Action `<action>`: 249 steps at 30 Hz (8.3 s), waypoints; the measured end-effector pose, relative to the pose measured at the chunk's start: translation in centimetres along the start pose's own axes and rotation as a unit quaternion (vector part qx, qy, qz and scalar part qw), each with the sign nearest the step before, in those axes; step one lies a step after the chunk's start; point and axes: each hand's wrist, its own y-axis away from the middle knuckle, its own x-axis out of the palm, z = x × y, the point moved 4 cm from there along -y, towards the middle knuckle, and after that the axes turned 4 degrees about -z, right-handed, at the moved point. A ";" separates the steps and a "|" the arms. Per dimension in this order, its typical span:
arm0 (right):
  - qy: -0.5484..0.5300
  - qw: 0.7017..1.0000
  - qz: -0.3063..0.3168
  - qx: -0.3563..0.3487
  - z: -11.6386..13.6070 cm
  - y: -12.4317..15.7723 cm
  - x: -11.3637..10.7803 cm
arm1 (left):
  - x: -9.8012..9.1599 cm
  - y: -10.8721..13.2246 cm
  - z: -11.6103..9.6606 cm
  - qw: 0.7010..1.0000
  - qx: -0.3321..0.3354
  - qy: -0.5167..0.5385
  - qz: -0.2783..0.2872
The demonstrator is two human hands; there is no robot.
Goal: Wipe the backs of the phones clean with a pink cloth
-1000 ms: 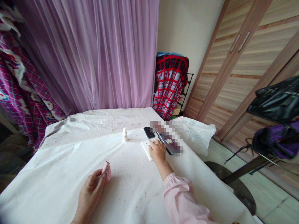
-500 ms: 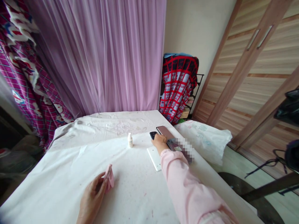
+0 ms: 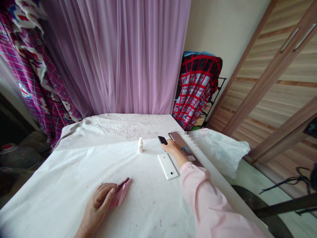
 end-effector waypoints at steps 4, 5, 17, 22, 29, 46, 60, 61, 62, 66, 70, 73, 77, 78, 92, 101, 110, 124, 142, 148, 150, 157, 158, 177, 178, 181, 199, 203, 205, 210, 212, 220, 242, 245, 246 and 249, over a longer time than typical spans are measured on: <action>0.003 0.999 -0.028 -0.024 -0.6 4.5 0.3 | -0.3 0.0 0.1 0.999 -0.022 0.011 -0.021; 0.010 0.998 -0.044 -0.032 -0.8 5.6 0.5 | -0.3 0.0 0.1 0.999 -0.025 0.013 -0.019; 0.073 0.991 -0.105 -0.029 -1.4 10.8 2.9 | -0.4 0.1 0.6 0.998 -0.042 0.016 -0.049; 0.080 0.992 -0.092 -0.019 -1.2 11.5 3.3 | -0.4 0.3 0.7 0.997 -0.051 0.008 -0.050; 0.068 0.996 -0.059 -0.009 -1.2 11.1 3.4 | -0.4 0.3 0.8 0.996 -0.064 0.012 -0.053; -0.178 0.961 0.060 -0.202 13.5 13.9 6.0 | -4.1 0.6 4.3 0.960 -0.226 0.044 -0.157; -0.081 0.970 0.003 -0.231 24.5 16.8 10.1 | -6.6 0.6 10.0 0.938 -0.318 0.087 -0.111; -0.086 0.969 0.013 -0.232 24.4 16.7 9.8 | -6.7 0.3 10.1 0.937 -0.322 0.085 -0.102; -0.091 0.967 0.026 -0.236 24.2 16.5 9.6 | -6.7 0.1 10.2 0.938 -0.324 0.082 -0.093; -0.109 0.960 0.074 -0.247 23.2 15.2 9.3 | -6.5 -0.6 9.9 0.944 -0.319 0.044 -0.065; -0.132 0.949 0.106 -0.264 24.2 15.1 10.0 | -6.9 -1.4 8.9 0.948 -0.313 -0.040 -0.033; -0.157 0.938 0.127 -0.281 26.7 16.3 10.7 | -8.6 -2.0 8.4 0.939 -0.321 -0.122 -0.012; -0.186 0.923 0.165 -0.295 30.2 18.0 11.2 | -11.3 -2.9 8.3 0.924 -0.319 -0.209 -0.002; -0.192 0.918 0.173 -0.299 30.6 18.2 11.2 | -11.7 -3.0 8.4 0.922 -0.316 -0.222 0.000; -0.145 0.984 -0.036 -0.098 0.5 6.5 -0.6 | -9.8 -2.5 8.3 0.888 -0.267 -0.372 -0.049; -0.024 0.994 -0.057 0.090 -7.5 -4.4 -0.1 | -9.5 -2.1 9.0 0.882 -0.263 -0.387 -0.047; -0.005 0.995 -0.022 0.095 -8.3 -8.1 1.8 | -9.5 -2.4 10.2 0.870 -0.269 -0.410 -0.060; -0.173 0.983 -0.063 0.016 -7.4 -8.6 -2.6 | -9.8 -3.0 9.3 0.859 -0.259 -0.439 -0.041; -0.347 0.894 0.095 -0.265 19.2 11.3 1.8 | -11.4 -1.6 10.6 0.884 -0.202 -0.413 -0.077; -0.138 0.959 0.062 -0.240 26.7 14.2 7.9 | -11.9 -1.2 11.0 0.895 -0.199 -0.386 -0.096; -0.105 0.964 0.039 -0.241 27.8 14.7 8.7 | -11.9 -1.2 10.9 0.899 -0.193 -0.381 -0.098; -0.093 0.979 0.028 -0.181 30.1 17.1 10.5 | -11.8 -1.1 10.9 0.905 -0.176 -0.372 -0.104; -0.101 0.978 0.028 -0.179 30.5 17.4 10.5 | -11.8 -1.1 10.9 0.907 -0.171 -0.370 -0.109; 0.047 0.979 -0.177 0.087 -6.9 8.0 -0.7 | -12.1 -1.8 11.1 0.907 -0.176 -0.380 -0.054; 0.063 0.980 -0.151 0.109 -8.7 7.6 -0.3 | -12.1 -1.9 11.1 0.907 -0.183 -0.375 -0.050; 0.072 0.985 -0.090 0.129 -11.7 7.0 1.0 | -12.2 -1.8 11.1 0.904 -0.211 -0.367 -0.054; -0.004 0.993 -0.048 0.105 -13.6 6.4 1.8 | -13.1 -1.3 8.3 0.895 -0.284 -0.310 -0.152; -0.134 0.983 -0.036 0.120 -13.6 6.8 1.1 | -13.3 -1.2 8.7 0.897 -0.281 -0.295 -0.170; -0.170 0.978 -0.034 0.111 -13.5 7.5 0.8 | -13.4 -1.1 9.1 0.902 -0.266 -0.287 -0.183; -0.357 0.927 -0.013 0.113 -12.4 11.0 1.2 | -13.4 -0.9 10.2 0.906 -0.234 -0.275 -0.220; -0.418 0.903 0.007 0.099 -10.9 12.7 1.6 | -13.4 -0.8 10.5 0.909 -0.223 -0.269 -0.228; -0.508 0.838 0.189 -0.060 5.1 17.3 3.2 | -13.4 -0.4 10.3 0.923 -0.224 -0.175 -0.260; -0.193 0.937 0.123 -0.265 25.8 29.9 11.6 | -12.4 7.9 7.2 0.918 -0.357 0.102 -0.138; -0.190 0.929 0.142 -0.283 26.9 30.9 12.0 | -14.1 7.6 7.7 0.920 -0.357 0.106 -0.123; -0.190 0.925 0.150 -0.292 27.3 31.2 12.0 | -14.7 7.3 7.9 0.921 -0.363 0.103 -0.094; -0.202 0.907 0.175 -0.325 28.3 31.5 11.9 | -16.7 5.9 8.2 0.925 -0.371 0.080 -0.024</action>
